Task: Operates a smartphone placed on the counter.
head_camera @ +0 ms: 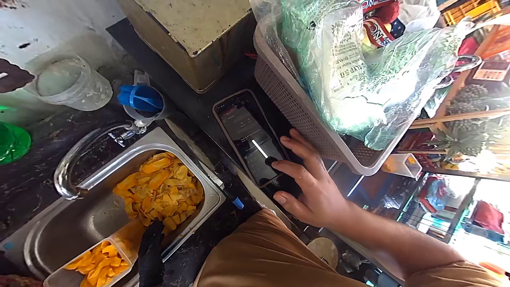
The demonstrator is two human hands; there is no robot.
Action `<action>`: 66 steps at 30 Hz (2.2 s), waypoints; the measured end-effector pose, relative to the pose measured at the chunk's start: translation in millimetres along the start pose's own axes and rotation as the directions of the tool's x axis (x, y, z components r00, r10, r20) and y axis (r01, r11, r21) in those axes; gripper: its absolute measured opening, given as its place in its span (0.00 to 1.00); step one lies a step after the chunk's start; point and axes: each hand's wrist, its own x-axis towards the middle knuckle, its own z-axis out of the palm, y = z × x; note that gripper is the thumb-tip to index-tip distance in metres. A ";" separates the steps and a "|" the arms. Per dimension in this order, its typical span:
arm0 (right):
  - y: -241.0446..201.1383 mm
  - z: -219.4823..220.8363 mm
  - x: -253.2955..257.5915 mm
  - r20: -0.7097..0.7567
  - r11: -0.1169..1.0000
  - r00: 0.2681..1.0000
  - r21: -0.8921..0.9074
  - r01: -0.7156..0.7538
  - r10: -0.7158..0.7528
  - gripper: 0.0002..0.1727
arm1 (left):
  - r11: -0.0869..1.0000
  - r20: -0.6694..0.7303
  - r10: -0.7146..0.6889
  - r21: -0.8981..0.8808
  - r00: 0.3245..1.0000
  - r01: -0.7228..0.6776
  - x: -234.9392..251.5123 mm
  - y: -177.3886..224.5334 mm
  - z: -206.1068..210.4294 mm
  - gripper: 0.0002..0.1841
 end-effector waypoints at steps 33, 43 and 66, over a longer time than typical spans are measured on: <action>-7.5 3.9 13.1 0.043 0.999 0.998 -0.032 0.040 -0.039 0.27 | 1.000 0.009 0.012 0.010 1.000 -0.012 1.2 -1.3 -1.6 0.28; -9.4 7.9 14.3 0.092 0.995 0.996 -0.098 0.029 -0.020 0.28 | 1.000 0.011 -0.004 0.010 1.000 0.004 1.9 1.5 0.1 0.28; -8.5 3.6 1.8 -0.028 0.991 0.992 -0.058 -0.121 0.119 0.34 | 1.000 0.050 0.016 -0.024 0.999 -0.015 0.9 -1.4 -3.2 0.29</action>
